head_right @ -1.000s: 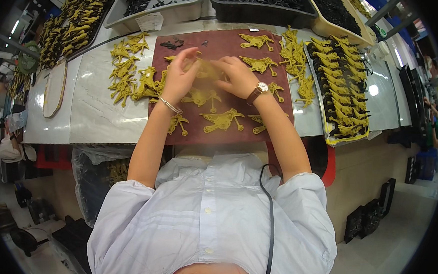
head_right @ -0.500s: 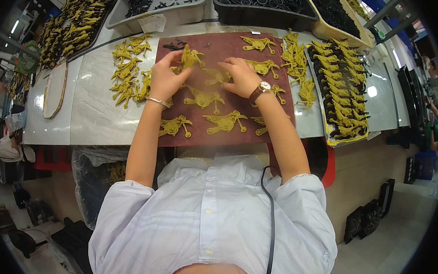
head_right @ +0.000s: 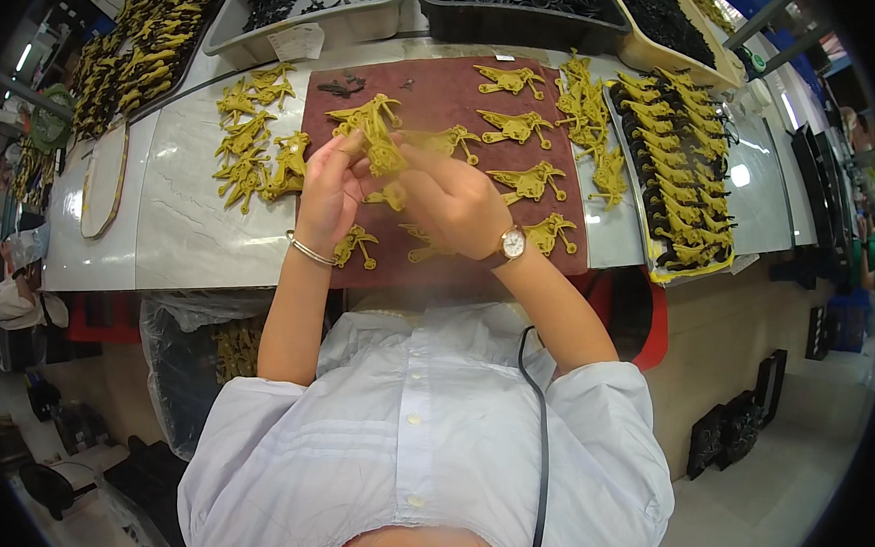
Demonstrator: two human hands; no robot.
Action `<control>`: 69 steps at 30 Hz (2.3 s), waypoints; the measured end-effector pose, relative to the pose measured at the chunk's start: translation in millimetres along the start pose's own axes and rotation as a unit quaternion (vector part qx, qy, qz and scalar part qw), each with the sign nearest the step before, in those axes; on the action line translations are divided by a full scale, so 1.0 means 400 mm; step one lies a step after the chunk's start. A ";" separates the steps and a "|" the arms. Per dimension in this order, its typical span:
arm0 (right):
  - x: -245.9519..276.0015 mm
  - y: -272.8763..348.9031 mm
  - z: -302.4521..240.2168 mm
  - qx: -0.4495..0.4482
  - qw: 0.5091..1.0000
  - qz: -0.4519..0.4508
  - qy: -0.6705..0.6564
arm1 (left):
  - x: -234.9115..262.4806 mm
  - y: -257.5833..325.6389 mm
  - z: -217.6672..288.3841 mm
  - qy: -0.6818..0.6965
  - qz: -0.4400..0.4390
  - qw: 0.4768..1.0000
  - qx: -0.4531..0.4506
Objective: The person retrieves toy motorcycle frames from a bin, arranges them on a work mat, and attaches handlebars and wheels to the frames by hand.
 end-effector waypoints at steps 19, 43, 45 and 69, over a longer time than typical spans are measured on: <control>0.246 0.144 0.313 -0.347 0.884 0.284 0.133 | -0.050 -0.184 -0.103 0.116 0.064 0.991 0.024; 0.072 0.084 0.211 -0.249 0.964 0.041 0.086 | 0.177 -0.215 0.030 -0.738 -0.065 0.635 -0.220; 0.045 0.061 0.158 -0.231 0.971 0.032 0.051 | 0.177 -0.206 0.039 -0.728 -0.063 0.635 -0.252; 0.020 0.116 0.094 -0.318 0.938 0.046 -0.128 | 0.138 -0.122 0.049 -0.624 -0.043 0.743 -0.238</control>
Point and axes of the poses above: each hand's wrist, its own y-axis away from the middle knuckle, its own x-axis out of the back of the hand, z = x × y, the point moved 3 cm from there along -y, towards the middle knuckle, and after that the axes turned 2 degrees about -x, right-handed, at the moved point
